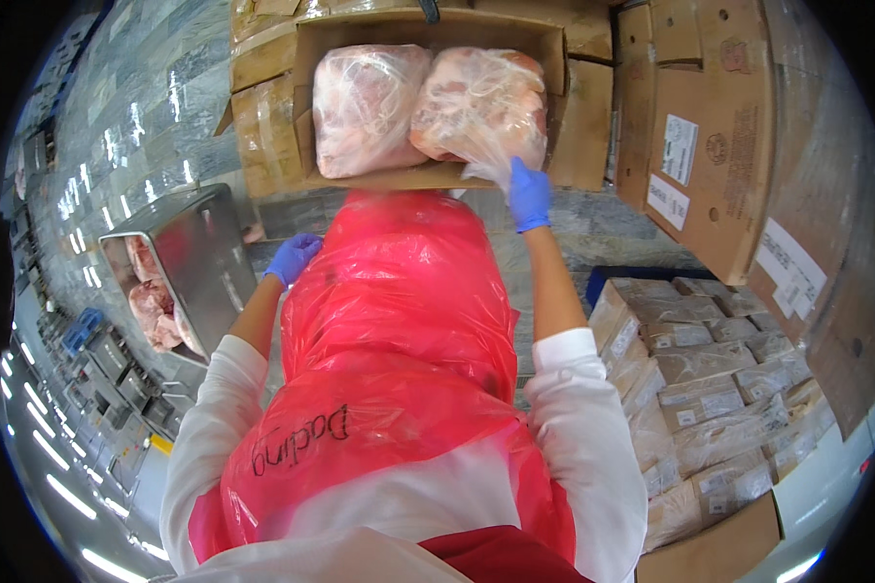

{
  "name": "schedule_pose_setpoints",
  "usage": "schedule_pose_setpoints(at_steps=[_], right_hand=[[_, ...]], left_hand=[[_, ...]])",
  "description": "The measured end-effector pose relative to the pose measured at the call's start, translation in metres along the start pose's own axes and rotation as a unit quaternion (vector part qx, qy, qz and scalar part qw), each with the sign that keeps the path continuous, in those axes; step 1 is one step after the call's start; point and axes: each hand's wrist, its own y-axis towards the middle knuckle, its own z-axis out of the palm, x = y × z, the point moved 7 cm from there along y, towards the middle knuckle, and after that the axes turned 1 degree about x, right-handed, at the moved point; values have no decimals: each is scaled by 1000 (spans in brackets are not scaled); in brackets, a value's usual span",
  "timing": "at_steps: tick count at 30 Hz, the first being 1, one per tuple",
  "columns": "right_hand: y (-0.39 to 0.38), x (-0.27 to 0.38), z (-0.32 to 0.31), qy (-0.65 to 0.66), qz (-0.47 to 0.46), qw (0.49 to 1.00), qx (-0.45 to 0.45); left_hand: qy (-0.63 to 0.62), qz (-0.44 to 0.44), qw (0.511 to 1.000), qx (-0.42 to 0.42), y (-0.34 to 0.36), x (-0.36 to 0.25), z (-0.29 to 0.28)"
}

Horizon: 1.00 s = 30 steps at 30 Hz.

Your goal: The person removes vacuum-sealed meat packages from a cardboard box, places them on a wooden board, and uses a knife to cut open the plastic and trim the meat. The trimmed pieces are placed into a metal tray.

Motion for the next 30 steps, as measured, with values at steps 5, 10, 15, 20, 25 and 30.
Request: schedule_pose_setpoints(at_steps=[5, 10, 15, 20, 25, 30], right_hand=[[75, 128, -57, 241, 128, 961, -33], [95, 116, -71, 356, 160, 915, -103], [79, 117, -70, 534, 353, 764, -77], [88, 123, -68, 519, 302, 798, -60], [156, 142, -88, 546, 241, 802, -12], [267, 26, -127, 555, 300, 771, -83]], left_hand=[[98, 119, 988, -4, 31, -120, 33], [75, 370, 926, 5, 24, -287, 105], [68, 445, 886, 111, 60, -352, 195], [135, 437, 877, 144, 72, -360, 249], [289, 431, 848, 107, 76, -359, 201], [203, 326, 920, 79, 90, -504, 59]])
